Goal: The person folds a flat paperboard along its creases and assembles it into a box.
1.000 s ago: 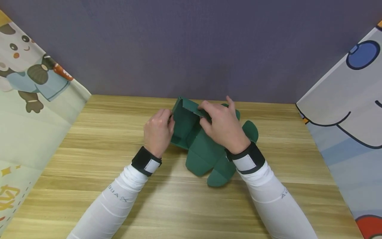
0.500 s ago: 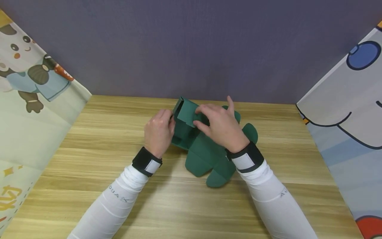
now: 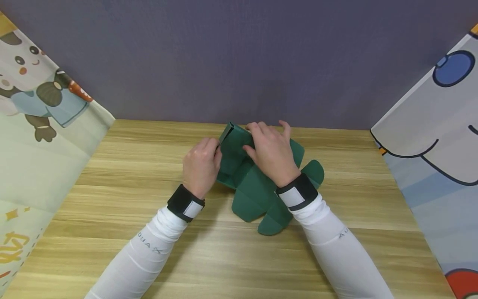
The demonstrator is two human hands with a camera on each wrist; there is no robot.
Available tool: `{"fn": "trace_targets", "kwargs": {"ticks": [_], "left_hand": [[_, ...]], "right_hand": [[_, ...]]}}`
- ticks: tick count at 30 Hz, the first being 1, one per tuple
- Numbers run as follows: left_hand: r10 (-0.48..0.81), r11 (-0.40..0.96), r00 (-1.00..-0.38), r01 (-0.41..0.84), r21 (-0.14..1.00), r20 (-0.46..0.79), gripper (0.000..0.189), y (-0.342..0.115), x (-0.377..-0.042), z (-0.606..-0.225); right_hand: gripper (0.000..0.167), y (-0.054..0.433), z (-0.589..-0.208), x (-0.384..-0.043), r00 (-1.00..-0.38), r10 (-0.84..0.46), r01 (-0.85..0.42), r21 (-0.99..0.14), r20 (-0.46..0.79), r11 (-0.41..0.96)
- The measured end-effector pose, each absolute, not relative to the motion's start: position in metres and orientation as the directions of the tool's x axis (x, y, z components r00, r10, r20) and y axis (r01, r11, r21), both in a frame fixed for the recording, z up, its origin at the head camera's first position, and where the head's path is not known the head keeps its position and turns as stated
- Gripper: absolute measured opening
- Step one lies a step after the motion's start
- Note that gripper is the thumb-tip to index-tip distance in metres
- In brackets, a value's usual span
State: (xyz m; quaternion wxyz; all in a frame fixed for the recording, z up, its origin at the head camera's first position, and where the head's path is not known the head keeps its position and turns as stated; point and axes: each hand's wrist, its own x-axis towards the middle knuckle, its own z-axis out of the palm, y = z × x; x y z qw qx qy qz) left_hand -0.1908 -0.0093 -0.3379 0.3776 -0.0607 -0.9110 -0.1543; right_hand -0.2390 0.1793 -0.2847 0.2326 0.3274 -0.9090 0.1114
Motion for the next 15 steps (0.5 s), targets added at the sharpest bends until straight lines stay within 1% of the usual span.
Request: {"fn": "trace_targets", "kwargs": {"ticks": [3, 7, 15], "left_hand": [[0.003, 0.947, -0.703, 0.231, 0.225, 0.711, 0.006, -0.009, -0.188, -0.337], [0.015, 0.948, -0.698, 0.237, 0.211, 0.716, 0.005, -0.008, -0.184, -0.336], [0.03, 0.945, -0.689, 0.255, 0.203, 0.725, 0.006, -0.006, -0.178, -0.334]], "right_hand": [[0.047, 0.176, -0.286, -0.238, -0.686, -0.519, -0.624, -0.044, 0.51, 0.78], [0.041, 0.172, -0.289, -0.237, -0.688, -0.485, -0.594, -0.034, 0.539, 0.804], [0.022, 0.167, -0.294, -0.236, -0.659, -0.463, -0.555, 0.031, 0.592, 0.831]]}}
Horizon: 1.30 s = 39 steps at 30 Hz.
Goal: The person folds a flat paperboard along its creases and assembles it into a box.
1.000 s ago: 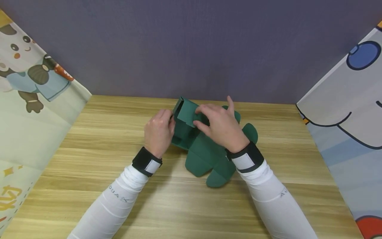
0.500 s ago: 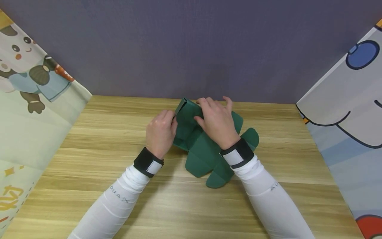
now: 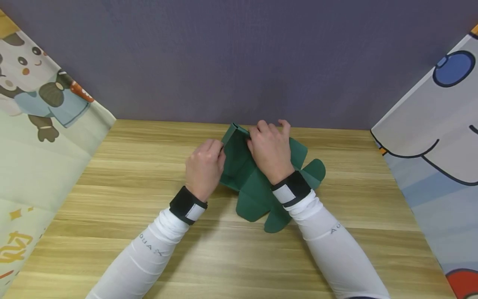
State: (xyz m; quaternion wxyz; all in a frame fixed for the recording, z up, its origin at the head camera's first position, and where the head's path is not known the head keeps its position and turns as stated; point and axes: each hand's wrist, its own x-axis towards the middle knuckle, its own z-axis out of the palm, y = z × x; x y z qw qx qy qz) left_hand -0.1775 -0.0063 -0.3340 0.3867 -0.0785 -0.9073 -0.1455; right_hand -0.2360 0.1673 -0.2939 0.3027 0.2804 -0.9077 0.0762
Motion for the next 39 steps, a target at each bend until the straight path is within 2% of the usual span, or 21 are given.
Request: {"fn": "trace_targets", "kwargs": {"ticks": [10, 27, 35, 39], "left_hand": [[0.032, 0.946, -0.689, 0.254, 0.2, 0.725, 0.005, -0.001, -0.1742, -0.3311], [0.032, 0.943, -0.709, 0.255, 0.214, 0.705, 0.005, -0.0002, -0.174, -0.3307], [-0.001, 0.927, -0.754, 0.246, 0.284, 0.657, 0.006, -0.0021, -0.1734, -0.3294], [-0.004, 0.922, -0.766, 0.246, 0.3, 0.643, 0.016, -0.0027, -0.1742, -0.3249]], "right_hand": [[0.013, 0.1674, -0.2949, -0.2397, -0.61, -0.473, -0.544, 0.098, 0.635, 0.833], [0.01, 0.1663, -0.297, -0.2432, -0.566, -0.477, -0.552, 0.12, 0.672, 0.825], [0.012, 0.1689, -0.2921, -0.2429, -0.548, -0.536, -0.586, 0.162, 0.642, 0.794], [0.013, 0.1686, -0.2874, -0.2395, -0.554, -0.578, -0.602, 0.192, 0.598, 0.775]]}}
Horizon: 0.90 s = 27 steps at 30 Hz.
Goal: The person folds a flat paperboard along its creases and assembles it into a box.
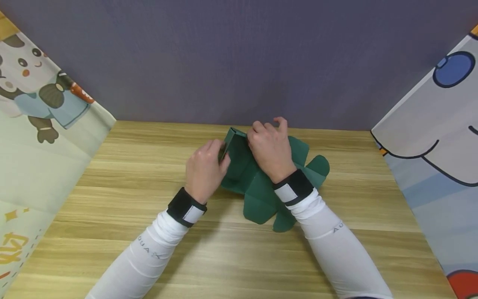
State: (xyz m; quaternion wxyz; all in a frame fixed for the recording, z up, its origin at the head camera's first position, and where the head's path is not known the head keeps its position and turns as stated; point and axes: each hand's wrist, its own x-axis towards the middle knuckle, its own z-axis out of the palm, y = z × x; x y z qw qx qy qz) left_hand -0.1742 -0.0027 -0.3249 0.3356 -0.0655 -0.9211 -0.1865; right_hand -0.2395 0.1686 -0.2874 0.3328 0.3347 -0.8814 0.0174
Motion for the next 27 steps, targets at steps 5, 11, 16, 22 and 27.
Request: {"fn": "trace_targets", "kwargs": {"ticks": [5, 11, 16, 22, 27], "left_hand": [[0.086, 0.92, -0.757, 0.309, 0.24, 0.648, 0.044, 0.001, -0.187, -0.309], [0.247, 0.906, -0.737, 0.405, 0.119, 0.63, 0.052, 0.005, -0.208, -0.291], [0.257, 0.906, -0.746, 0.408, 0.116, 0.615, 0.053, 0.009, -0.22, -0.29], [0.24, 0.909, -0.764, 0.394, 0.138, 0.598, 0.047, 0.01, -0.227, -0.293], [0.198, 0.92, -0.803, 0.35, 0.177, 0.562, 0.046, 0.0, -0.217, -0.298]], "right_hand": [[0.014, 0.167, -0.283, -0.245, -0.512, -0.639, -0.636, 0.247, 0.574, 0.731], [0.021, 0.163, -0.284, -0.252, -0.449, -0.686, -0.685, 0.273, 0.572, 0.676], [0.023, 0.163, -0.285, -0.26, -0.421, -0.703, -0.702, 0.285, 0.573, 0.653], [0.006, 0.168, -0.284, -0.265, -0.445, -0.702, -0.711, 0.258, 0.556, 0.655], [0.042, 0.175, -0.285, -0.247, -0.46, -0.677, -0.716, 0.211, 0.574, 0.665]]}}
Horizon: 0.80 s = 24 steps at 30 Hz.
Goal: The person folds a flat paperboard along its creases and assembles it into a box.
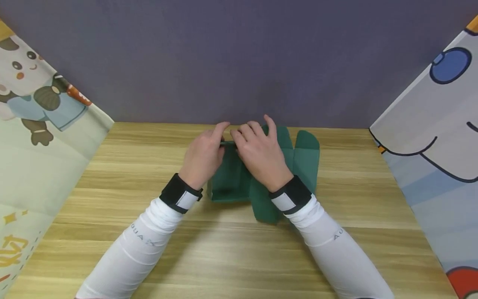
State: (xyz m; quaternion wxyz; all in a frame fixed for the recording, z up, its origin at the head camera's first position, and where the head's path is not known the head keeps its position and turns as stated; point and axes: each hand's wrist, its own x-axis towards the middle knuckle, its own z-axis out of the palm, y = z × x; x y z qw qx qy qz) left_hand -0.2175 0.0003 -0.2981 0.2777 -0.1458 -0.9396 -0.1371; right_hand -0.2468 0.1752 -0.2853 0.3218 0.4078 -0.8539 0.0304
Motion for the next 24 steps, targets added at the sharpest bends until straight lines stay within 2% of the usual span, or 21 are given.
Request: {"fn": "trace_targets", "kwargs": {"ticks": [2, 5, 9, 13, 18, 20, 24], "left_hand": [[0.16, 0.925, -0.822, 0.319, 0.207, 0.547, 0.048, -0.006, -0.213, -0.299], [0.104, 0.924, -0.841, 0.28, 0.262, 0.532, 0.05, -0.017, -0.206, -0.302], [0.02, 0.916, -0.85, 0.226, 0.331, 0.526, 0.048, -0.03, -0.199, -0.309], [-0.062, 0.906, -0.852, 0.171, 0.388, 0.519, 0.046, -0.039, -0.198, -0.315], [-0.126, 0.891, -0.854, 0.127, 0.436, 0.505, 0.045, -0.045, -0.195, -0.324], [-0.149, 0.886, -0.856, 0.107, 0.451, 0.495, 0.046, -0.047, -0.193, -0.327], [-0.191, 0.873, -0.859, 0.073, 0.483, 0.475, 0.047, -0.048, -0.191, -0.333]], "right_hand": [[0.05, 0.178, -0.283, -0.238, -0.458, -0.664, -0.718, 0.195, 0.591, 0.669], [0.05, 0.184, -0.282, -0.223, -0.475, -0.636, -0.722, 0.144, 0.608, 0.677], [0.043, 0.19, -0.285, -0.202, -0.574, -0.589, -0.726, -0.021, 0.57, 0.687], [0.035, 0.195, -0.295, -0.192, -0.71, -0.529, -0.678, -0.25, 0.464, 0.691], [0.035, 0.2, -0.313, -0.185, -0.855, -0.438, -0.519, -0.468, 0.279, 0.715], [0.04, 0.2, -0.32, -0.183, -0.894, -0.41, -0.441, -0.529, 0.183, 0.725], [0.05, 0.198, -0.335, -0.184, -0.918, -0.389, -0.36, -0.579, 0.08, 0.732]]}}
